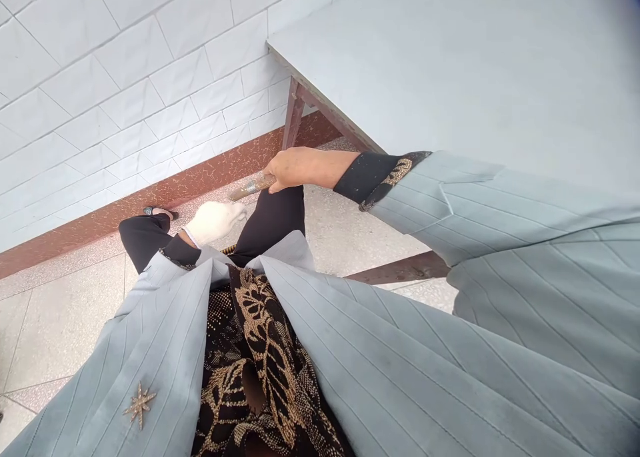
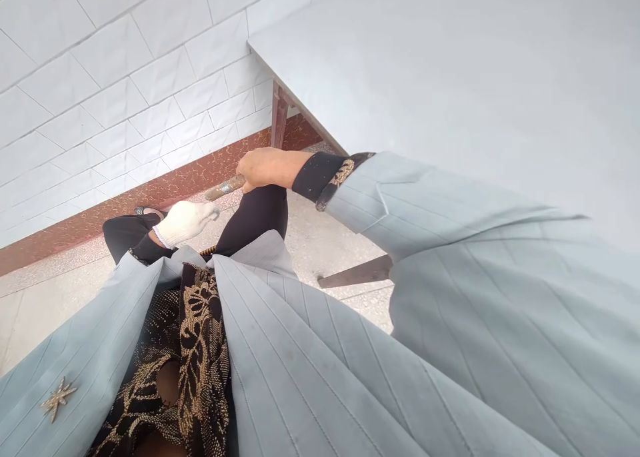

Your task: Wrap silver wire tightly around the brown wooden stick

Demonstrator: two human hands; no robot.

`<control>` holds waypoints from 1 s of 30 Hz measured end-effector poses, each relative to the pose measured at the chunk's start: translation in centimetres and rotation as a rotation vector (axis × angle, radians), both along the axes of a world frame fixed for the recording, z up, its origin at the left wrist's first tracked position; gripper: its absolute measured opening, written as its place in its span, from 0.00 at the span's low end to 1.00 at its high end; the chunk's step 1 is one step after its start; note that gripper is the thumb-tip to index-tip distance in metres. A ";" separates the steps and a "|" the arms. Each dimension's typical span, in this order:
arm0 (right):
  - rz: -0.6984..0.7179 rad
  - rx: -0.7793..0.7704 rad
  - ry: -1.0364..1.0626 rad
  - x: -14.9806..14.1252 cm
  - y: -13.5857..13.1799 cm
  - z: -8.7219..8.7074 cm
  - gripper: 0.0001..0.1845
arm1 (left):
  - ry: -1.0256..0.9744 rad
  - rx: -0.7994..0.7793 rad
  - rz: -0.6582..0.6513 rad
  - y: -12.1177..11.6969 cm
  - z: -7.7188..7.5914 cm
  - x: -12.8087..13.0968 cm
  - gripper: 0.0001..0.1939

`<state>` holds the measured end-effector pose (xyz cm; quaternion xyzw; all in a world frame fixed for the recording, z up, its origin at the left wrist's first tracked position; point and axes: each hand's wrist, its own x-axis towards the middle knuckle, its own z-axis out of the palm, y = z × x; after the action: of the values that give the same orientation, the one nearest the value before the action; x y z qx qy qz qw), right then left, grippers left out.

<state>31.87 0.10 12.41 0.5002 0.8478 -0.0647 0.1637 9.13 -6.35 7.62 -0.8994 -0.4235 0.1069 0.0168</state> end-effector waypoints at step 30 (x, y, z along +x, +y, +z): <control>-0.105 -0.016 0.275 1.2 1.4 -0.9 0.19 | -0.245 -0.218 -0.003 -0.7 -1.8 0.5 0.19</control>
<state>33.08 1.46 11.49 0.5292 0.8342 -0.1479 0.0465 9.67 -7.06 5.84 -0.9028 -0.4070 0.0418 -0.1324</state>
